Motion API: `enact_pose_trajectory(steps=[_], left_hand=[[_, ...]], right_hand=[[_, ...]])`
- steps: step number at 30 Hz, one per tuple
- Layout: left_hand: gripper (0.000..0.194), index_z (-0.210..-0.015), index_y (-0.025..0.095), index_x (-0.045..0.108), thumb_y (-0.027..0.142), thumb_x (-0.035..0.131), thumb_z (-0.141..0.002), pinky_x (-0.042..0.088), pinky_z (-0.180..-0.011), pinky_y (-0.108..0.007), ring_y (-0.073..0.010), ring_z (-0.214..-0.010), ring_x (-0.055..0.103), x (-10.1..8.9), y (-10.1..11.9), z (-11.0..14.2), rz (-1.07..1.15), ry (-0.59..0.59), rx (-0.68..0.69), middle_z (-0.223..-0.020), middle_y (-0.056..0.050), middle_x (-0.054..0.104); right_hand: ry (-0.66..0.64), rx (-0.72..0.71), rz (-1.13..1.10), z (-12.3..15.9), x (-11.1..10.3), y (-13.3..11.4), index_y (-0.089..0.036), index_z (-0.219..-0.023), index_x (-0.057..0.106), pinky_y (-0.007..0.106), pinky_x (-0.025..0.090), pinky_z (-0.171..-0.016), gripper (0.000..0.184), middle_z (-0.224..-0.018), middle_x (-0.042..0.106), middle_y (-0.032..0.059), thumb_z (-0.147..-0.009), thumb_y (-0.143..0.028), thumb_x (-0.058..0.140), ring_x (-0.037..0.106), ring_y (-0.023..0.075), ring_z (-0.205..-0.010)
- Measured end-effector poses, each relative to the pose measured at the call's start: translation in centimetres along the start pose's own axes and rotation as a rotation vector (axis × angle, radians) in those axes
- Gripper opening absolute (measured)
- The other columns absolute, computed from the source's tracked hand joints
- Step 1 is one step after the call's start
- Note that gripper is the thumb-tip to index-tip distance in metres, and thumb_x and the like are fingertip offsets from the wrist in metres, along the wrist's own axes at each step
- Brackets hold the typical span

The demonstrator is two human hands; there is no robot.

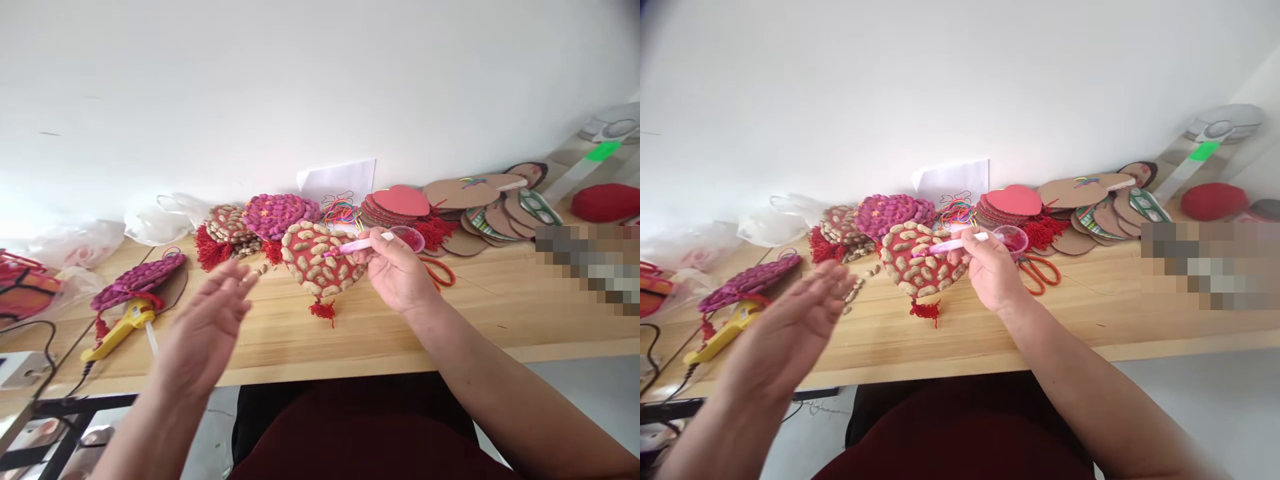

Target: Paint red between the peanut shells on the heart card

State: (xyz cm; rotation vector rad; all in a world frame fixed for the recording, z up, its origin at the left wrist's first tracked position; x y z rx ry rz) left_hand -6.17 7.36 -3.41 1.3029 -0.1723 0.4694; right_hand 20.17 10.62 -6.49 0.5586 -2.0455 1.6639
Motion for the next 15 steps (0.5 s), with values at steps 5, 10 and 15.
enact_pose_trajectory(steps=[5,10,15], left_hand=[[0.05,-0.127,0.019,0.066,0.012,0.079,-0.079,0.06,-0.07,-0.022,-0.0265,-0.119,0.067,2.3,-3.9,0.1,-0.076,-0.298,-0.182,-0.135,-0.012,0.066],[0.048,-0.122,0.018,0.067,0.013,0.083,-0.077,0.059,-0.072,-0.022,-0.0244,-0.111,0.07,4.5,-5.7,0.2,-0.048,-0.5,-0.281,-0.129,-0.012,0.069],[0.035,-0.103,0.01,0.073,0.02,0.088,-0.073,0.058,-0.068,-0.022,-0.0219,-0.09,0.075,5.4,-6.6,-0.4,-0.066,-0.54,-0.354,-0.104,-0.013,0.076]], right_hand=[[-0.026,-0.003,0.048,0.3,0.3,-0.2,-0.025,-0.077,0.07,0.031,0.045,-0.07,0.016,-0.076,0.06,-0.0014,-0.08,-0.039,0.077,0.054,0.0137,-0.068],[-0.028,0.006,0.078,0.5,0.2,0.0,-0.025,-0.081,0.071,0.033,0.045,-0.068,0.017,-0.08,0.061,-0.0003,-0.081,-0.042,0.076,0.056,0.0156,-0.071],[-0.052,-0.026,0.099,0.6,0.2,-0.1,-0.026,-0.083,0.072,0.032,0.043,-0.067,0.014,-0.077,0.06,-0.0003,-0.086,-0.04,0.073,0.055,0.0151,-0.07]])
Point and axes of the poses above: each hand's wrist, its own z-axis away from the middle knuckle, its own x-axis out of the palm, y = z × x, the point moved 3 cm from there along -z, towards the middle knuckle
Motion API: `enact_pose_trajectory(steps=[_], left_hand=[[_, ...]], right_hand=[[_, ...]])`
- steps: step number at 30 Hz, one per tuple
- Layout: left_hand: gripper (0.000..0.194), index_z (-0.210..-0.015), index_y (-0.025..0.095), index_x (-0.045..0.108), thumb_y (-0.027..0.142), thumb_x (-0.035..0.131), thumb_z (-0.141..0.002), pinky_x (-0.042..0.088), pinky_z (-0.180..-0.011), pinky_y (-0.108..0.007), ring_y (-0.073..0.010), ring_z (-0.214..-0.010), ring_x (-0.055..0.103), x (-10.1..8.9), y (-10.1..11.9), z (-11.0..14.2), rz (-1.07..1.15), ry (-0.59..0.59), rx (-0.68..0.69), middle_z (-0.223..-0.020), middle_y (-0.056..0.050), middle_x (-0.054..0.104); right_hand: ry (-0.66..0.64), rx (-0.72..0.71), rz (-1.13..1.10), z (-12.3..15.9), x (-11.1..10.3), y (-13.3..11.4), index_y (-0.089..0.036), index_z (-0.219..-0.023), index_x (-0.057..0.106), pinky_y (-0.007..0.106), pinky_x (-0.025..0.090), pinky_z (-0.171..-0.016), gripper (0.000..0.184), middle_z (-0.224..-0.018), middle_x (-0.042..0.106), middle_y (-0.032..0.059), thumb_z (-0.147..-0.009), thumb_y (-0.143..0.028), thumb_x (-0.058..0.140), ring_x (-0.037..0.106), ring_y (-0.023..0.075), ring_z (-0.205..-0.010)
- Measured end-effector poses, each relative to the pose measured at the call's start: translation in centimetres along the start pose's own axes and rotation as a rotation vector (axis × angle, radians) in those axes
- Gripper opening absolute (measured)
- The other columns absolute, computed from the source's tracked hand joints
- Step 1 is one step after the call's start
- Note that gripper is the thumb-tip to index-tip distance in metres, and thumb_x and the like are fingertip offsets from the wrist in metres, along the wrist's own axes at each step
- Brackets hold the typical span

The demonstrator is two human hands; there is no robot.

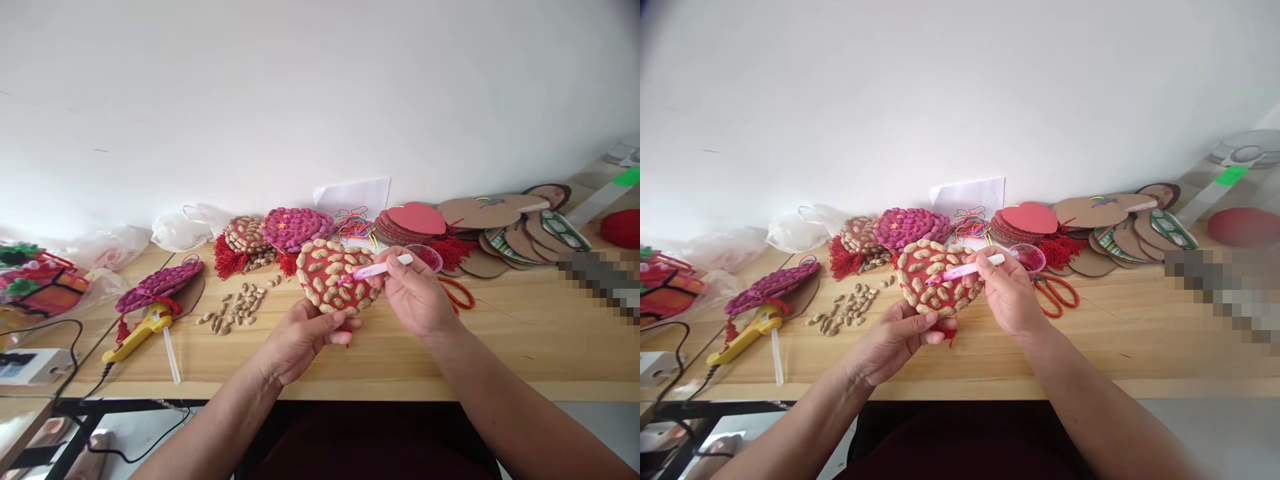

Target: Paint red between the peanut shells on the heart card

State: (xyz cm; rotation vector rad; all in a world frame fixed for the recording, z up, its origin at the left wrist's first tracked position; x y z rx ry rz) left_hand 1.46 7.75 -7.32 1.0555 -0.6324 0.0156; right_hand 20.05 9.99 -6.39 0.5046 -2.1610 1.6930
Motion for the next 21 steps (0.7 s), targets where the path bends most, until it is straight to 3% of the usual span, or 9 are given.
enact_pose_trajectory(steps=[4,10,14,18,21], left_hand=[[0.034,-0.096,0.008,0.076,0.025,0.091,-0.07,0.056,-0.061,-0.019,-0.0196,-0.082,0.074,-0.2,0.3,-0.9,-0.078,-0.042,-0.043,-0.089,-0.012,0.076],[0.044,-0.104,0.013,0.077,0.02,0.094,-0.064,0.048,-0.051,-0.014,-0.015,-0.077,0.07,-0.7,1.5,-2.5,-0.11,-0.069,-0.01,-0.102,-0.012,0.077],[0.047,-0.104,0.012,0.076,0.023,0.095,-0.062,0.054,-0.059,-0.018,-0.02,-0.083,0.074,-0.3,1.0,-3.6,-0.085,-0.11,-0.057,-0.101,-0.014,0.077],[0.043,-0.089,0.009,0.072,0.032,0.096,-0.062,0.053,-0.056,-0.021,-0.015,-0.06,0.07,-0.1,-0.2,-4.5,-0.08,-0.103,-0.068,-0.072,-0.009,0.074],[0.044,-0.082,0.01,0.067,0.038,0.095,-0.062,0.045,-0.046,-0.018,-0.0102,-0.047,0.061,-0.6,-1.1,-5.1,-0.077,-0.097,-0.057,-0.062,-0.007,0.071]], right_hand=[[0.024,-0.036,0.046,-0.1,-0.2,-0.5,-0.025,-0.083,0.072,0.033,0.044,-0.066,0.019,-0.073,0.059,0.0001,-0.084,-0.044,0.074,0.054,0.0163,-0.068],[-0.001,-0.092,0.126,0.2,-0.4,-1.0,-0.026,-0.086,0.07,0.034,0.045,-0.068,0.02,-0.067,0.062,0.0015,-0.088,-0.046,0.07,0.061,0.0198,-0.071],[0.019,-0.133,0.159,0.3,-0.7,-1.1,-0.026,-0.086,0.069,0.034,0.045,-0.067,0.019,-0.075,0.069,0.0039,-0.09,-0.044,0.068,0.06,0.0187,-0.068],[0.055,-0.156,0.126,0.3,-0.9,-1.1,-0.027,-0.088,0.07,0.034,0.045,-0.069,0.016,-0.075,0.07,0.0035,-0.09,-0.042,0.068,0.06,0.0178,-0.067],[0.061,-0.157,0.122,0.3,-1.0,-1.1,-0.028,-0.089,0.07,0.038,0.048,-0.074,0.015,-0.077,0.07,0.0039,-0.091,-0.042,0.067,0.061,0.0196,-0.069]])
Point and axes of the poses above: each hand's wrist, its own z-axis away from the middle knuckle, its own x-axis out of the palm, y = z × x, the point moved 3 cm from there along -z, towards the middle knuckle
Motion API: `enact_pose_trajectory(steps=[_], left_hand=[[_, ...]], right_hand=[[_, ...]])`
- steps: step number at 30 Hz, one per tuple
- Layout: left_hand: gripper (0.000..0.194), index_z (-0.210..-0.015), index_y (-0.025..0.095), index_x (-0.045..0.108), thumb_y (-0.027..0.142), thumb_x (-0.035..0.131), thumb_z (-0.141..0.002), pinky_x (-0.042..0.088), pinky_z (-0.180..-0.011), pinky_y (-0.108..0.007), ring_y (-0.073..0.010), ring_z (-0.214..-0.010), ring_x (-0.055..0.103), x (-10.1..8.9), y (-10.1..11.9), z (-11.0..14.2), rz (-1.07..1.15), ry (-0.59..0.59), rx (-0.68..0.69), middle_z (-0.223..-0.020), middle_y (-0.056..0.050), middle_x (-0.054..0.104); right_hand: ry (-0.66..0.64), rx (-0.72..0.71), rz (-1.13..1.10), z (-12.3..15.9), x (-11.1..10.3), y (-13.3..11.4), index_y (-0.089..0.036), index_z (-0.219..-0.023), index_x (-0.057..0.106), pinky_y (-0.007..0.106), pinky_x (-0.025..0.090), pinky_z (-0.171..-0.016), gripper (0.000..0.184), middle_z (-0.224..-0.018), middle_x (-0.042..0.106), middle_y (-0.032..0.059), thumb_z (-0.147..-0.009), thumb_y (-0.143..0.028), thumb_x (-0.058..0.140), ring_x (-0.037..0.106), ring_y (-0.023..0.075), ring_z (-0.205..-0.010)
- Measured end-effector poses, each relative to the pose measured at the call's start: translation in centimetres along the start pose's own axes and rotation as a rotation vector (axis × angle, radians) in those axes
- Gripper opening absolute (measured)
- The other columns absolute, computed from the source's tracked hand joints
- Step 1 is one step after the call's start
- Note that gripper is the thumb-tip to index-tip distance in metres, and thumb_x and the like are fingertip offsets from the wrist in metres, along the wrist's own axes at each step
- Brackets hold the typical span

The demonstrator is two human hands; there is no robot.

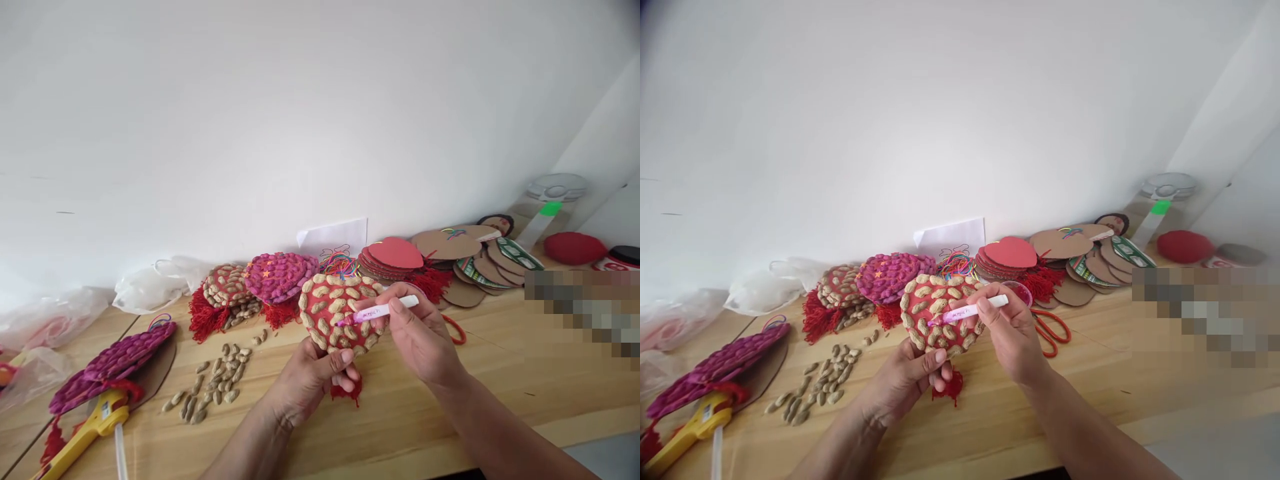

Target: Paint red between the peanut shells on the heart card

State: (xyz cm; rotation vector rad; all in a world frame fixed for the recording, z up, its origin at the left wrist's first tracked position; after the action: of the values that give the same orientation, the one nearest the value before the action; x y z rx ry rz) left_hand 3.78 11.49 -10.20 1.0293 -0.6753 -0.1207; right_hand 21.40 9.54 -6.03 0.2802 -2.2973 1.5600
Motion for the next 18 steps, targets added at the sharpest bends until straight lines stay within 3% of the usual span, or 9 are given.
enact_pose_trajectory(steps=[4,9,14,18], left_hand=[[0.043,-0.076,0.011,0.065,0.039,0.095,-0.063,0.041,-0.046,-0.017,-0.0076,-0.045,0.057,-0.9,-0.8,-0.6,0.021,0.009,0.039,-0.06,-0.005,0.069],[0.042,-0.076,0.009,0.069,0.041,0.093,-0.064,0.038,-0.042,-0.016,-0.0065,-0.042,0.055,-1.3,-0.9,-1.2,0.008,0.014,0.082,-0.068,-0.01,0.074],[0.053,-0.095,0.008,0.076,0.035,0.098,-0.055,0.047,-0.047,-0.017,-0.0172,-0.069,0.073,-0.9,-0.7,-1.1,0.122,-0.006,0.035,-0.088,-0.014,0.078],[0.051,-0.092,0.009,0.077,0.031,0.1,-0.052,0.055,-0.061,-0.02,-0.021,-0.082,0.076,-0.8,-0.5,-1.1,0.188,0.003,0.048,-0.088,-0.011,0.077]], right_hand=[[0.055,-0.049,0.03,-0.1,-0.2,-0.1,-0.028,-0.089,0.071,0.039,0.049,-0.073,0.013,-0.081,0.071,0.0048,-0.09,-0.041,0.067,0.062,0.0205,-0.072],[0.191,-0.136,0.033,-0.8,-1.0,-0.9,-0.026,-0.085,0.073,0.033,0.046,-0.065,0.013,-0.079,0.066,0.003,-0.086,-0.039,0.071,0.058,0.0167,-0.068],[0.234,-0.161,0.072,-1.8,-1.9,-3.6,-0.027,-0.084,0.076,0.03,0.046,-0.059,0.009,-0.075,0.063,0.0009,-0.083,-0.036,0.076,0.054,0.0144,-0.066],[0.25,-0.247,0.205,-3.0,-3.0,-6.4,-0.024,-0.084,0.077,0.03,0.048,-0.056,0.015,-0.073,0.064,0.0036,-0.076,-0.036,0.082,0.059,0.0173,-0.07]])
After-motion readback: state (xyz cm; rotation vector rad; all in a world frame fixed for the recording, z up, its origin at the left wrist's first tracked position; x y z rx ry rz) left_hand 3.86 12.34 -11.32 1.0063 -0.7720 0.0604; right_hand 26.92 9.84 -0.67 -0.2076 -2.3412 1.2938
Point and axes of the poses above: each hand's wrist, its own z-axis away from the middle knuckle, its own x-axis out of the palm, y = z × x, the point moved 3 cm from there along -z, towards the middle knuckle
